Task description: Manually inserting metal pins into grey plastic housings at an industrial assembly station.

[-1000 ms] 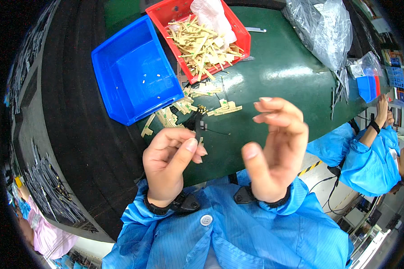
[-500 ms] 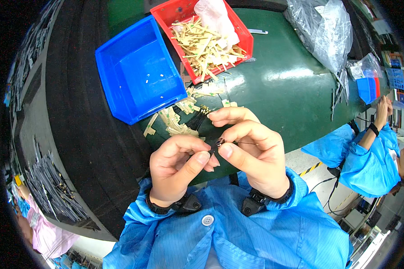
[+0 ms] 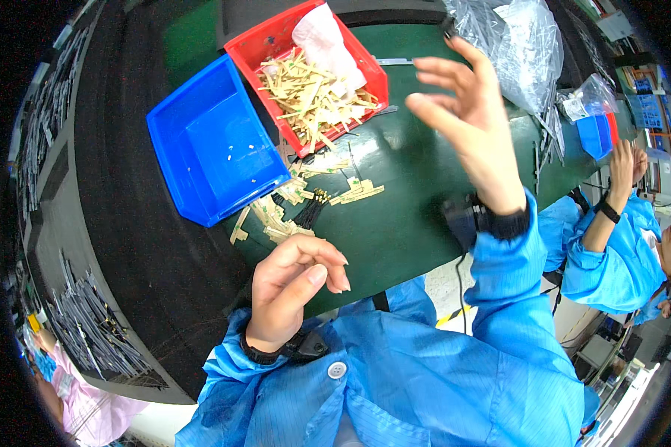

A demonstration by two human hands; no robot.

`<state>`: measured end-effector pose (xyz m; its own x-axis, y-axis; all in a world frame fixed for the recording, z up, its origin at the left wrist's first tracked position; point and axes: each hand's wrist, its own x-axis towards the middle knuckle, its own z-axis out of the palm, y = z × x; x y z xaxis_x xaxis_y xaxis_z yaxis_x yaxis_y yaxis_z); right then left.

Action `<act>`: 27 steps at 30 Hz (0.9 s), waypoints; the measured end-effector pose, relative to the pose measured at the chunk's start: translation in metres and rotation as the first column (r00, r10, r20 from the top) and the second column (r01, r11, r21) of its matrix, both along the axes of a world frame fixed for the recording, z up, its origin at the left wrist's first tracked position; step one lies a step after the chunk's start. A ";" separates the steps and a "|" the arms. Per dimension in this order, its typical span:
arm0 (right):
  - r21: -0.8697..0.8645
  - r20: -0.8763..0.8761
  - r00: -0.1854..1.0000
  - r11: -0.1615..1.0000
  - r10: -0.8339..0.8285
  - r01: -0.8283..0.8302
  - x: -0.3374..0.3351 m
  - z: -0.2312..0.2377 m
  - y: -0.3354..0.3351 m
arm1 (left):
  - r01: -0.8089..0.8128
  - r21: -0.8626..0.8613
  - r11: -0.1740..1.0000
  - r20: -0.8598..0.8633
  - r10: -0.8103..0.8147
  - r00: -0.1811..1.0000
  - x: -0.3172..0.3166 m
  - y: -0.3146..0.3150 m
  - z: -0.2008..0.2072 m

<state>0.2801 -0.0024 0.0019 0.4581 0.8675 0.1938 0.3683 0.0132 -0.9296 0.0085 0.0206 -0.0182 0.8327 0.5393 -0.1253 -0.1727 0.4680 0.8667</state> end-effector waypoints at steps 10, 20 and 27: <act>-0.054 0.433 0.888 0.988 0.151 -0.142 -0.005 -0.024 0.034 | 0.032 -0.022 0.999 0.017 -0.032 0.999 -0.012 0.005 0.001; -0.250 0.425 0.902 0.967 0.068 0.046 -0.016 -0.011 -0.024 | 0.063 -0.025 0.998 -0.016 -0.063 0.998 -0.009 0.002 0.002; -0.269 0.274 0.959 0.951 -0.077 0.153 -0.033 -0.011 -0.054 | 0.168 0.054 0.984 -0.102 -0.162 0.982 -0.005 -0.003 0.013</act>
<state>0.2474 -0.0566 -0.0095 0.5256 0.8477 0.0714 0.5780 -0.2942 -0.7612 0.0030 0.0176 -0.0054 0.8964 0.4051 -0.1801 -0.0118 0.4280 0.9037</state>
